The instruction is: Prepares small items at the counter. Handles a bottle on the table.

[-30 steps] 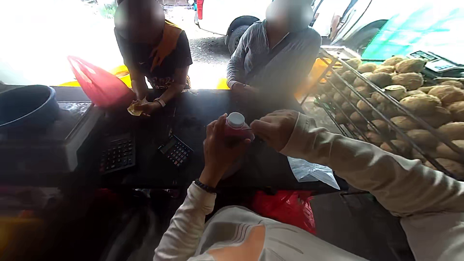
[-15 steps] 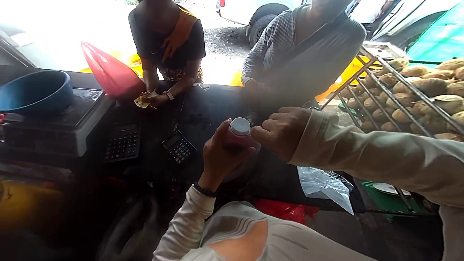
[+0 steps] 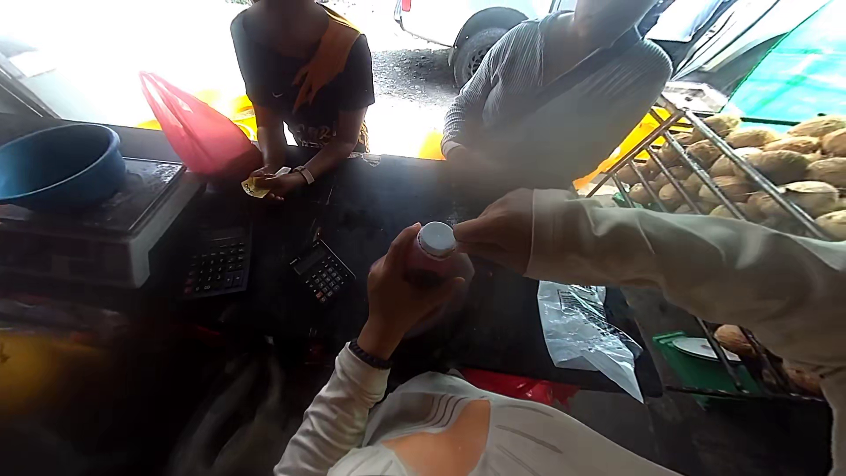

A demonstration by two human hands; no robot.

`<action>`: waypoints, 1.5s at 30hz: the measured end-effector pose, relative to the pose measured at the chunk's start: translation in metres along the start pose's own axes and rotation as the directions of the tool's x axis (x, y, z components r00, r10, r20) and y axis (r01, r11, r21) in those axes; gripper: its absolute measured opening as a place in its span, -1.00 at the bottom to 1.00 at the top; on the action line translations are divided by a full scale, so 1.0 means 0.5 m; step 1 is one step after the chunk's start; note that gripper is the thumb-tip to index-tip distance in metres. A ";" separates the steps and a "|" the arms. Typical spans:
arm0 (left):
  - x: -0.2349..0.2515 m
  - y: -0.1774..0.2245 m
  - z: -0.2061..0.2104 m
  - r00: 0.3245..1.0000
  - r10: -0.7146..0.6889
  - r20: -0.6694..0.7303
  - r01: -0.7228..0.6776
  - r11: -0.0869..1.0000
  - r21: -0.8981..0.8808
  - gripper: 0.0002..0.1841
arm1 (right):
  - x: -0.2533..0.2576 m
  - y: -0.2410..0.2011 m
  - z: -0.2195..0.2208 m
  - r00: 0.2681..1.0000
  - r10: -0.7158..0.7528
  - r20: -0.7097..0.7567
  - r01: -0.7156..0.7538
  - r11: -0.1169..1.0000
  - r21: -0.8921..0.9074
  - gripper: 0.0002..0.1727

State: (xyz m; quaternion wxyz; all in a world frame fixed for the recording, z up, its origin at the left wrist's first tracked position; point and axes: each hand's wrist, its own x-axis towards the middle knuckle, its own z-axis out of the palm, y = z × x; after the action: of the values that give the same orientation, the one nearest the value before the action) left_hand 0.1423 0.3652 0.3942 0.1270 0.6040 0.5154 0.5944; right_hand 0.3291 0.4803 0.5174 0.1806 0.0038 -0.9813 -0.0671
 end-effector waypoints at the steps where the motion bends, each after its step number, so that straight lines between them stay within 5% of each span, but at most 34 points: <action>1: 0.000 0.000 0.000 1.000 -0.003 -0.001 0.003 1.000 -0.003 -0.03 | -0.013 0.012 0.044 0.988 0.006 -0.154 0.005 0.998 0.070 -0.63; 2: -0.002 0.001 -0.001 1.000 -0.003 0.001 0.003 1.000 -0.006 -0.03 | -0.011 -0.016 0.021 0.982 0.183 0.047 -0.188 0.969 0.160 -0.63; 3: -0.003 0.002 -0.002 1.000 -0.001 0.003 0.001 1.000 -0.006 -0.03 | 0.025 -0.059 -0.038 0.809 0.407 0.424 -0.530 0.818 0.226 -0.64; 7: 0.000 -0.001 -0.003 0.999 0.035 -0.009 -0.035 0.999 0.005 -0.03 | 0.027 -0.102 -0.029 0.669 0.607 0.429 -0.733 0.443 0.516 -0.63; 10: -0.001 -0.006 0.000 0.997 0.072 -0.030 -0.071 0.997 0.015 -0.05 | 0.016 -0.110 0.005 0.582 0.667 0.466 -0.658 0.049 0.752 -0.66; 14: -0.002 -0.009 0.002 0.996 0.082 -0.040 -0.081 0.996 0.024 -0.10 | 0.024 -0.132 0.010 0.431 0.676 0.597 -0.481 -0.388 0.786 -0.63; 18: -0.004 -0.007 -0.005 0.998 0.055 0.010 -0.055 0.998 0.009 -0.13 | 0.033 -0.154 0.006 0.349 0.645 0.680 -0.380 -0.566 0.732 -0.61; 21: 0.000 -0.008 -0.013 0.997 0.050 0.057 -0.050 0.999 -0.008 -0.15 | 0.029 -0.165 0.023 0.357 0.624 0.696 -0.294 -0.632 0.717 -0.57; 24: 0.003 -0.007 -0.023 0.993 0.030 0.113 -0.028 0.999 -0.018 -0.19 | 0.027 -0.192 0.052 0.352 0.709 0.611 -0.201 -0.580 0.789 -0.57; 26: 0.011 -0.008 -0.037 0.976 0.019 0.217 -0.004 0.998 -0.069 -0.16 | 0.036 -0.220 0.070 0.305 0.851 0.427 -0.202 -0.380 0.903 -0.61; 30: 0.036 -0.027 -0.079 0.873 0.071 0.483 0.038 0.977 -0.211 -0.07 | 0.057 -0.259 0.106 0.227 0.974 0.023 -0.372 0.065 0.926 -0.65; 34: 0.049 -0.032 -0.087 0.840 0.037 0.541 0.101 0.970 -0.223 -0.09 | 0.085 -0.288 0.100 0.259 0.959 -0.113 -0.714 0.269 0.646 -0.64; 40: 0.037 -0.021 -0.077 0.865 -0.037 0.500 0.151 0.970 -0.191 -0.13 | 0.118 -0.310 0.094 0.266 0.939 -0.218 -0.917 0.316 0.245 -0.56; 45: -0.019 0.022 -0.036 0.948 -0.144 0.282 0.194 0.968 -0.158 -0.16 | 0.156 -0.322 0.032 0.280 0.945 -0.171 -0.952 0.251 -0.173 -0.59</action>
State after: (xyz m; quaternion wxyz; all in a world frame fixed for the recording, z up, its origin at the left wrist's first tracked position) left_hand 0.1344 0.3445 0.4017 0.3013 0.6183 0.4864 0.5388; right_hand 0.2480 0.3205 0.5088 0.1989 -0.6064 -0.7672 -0.0639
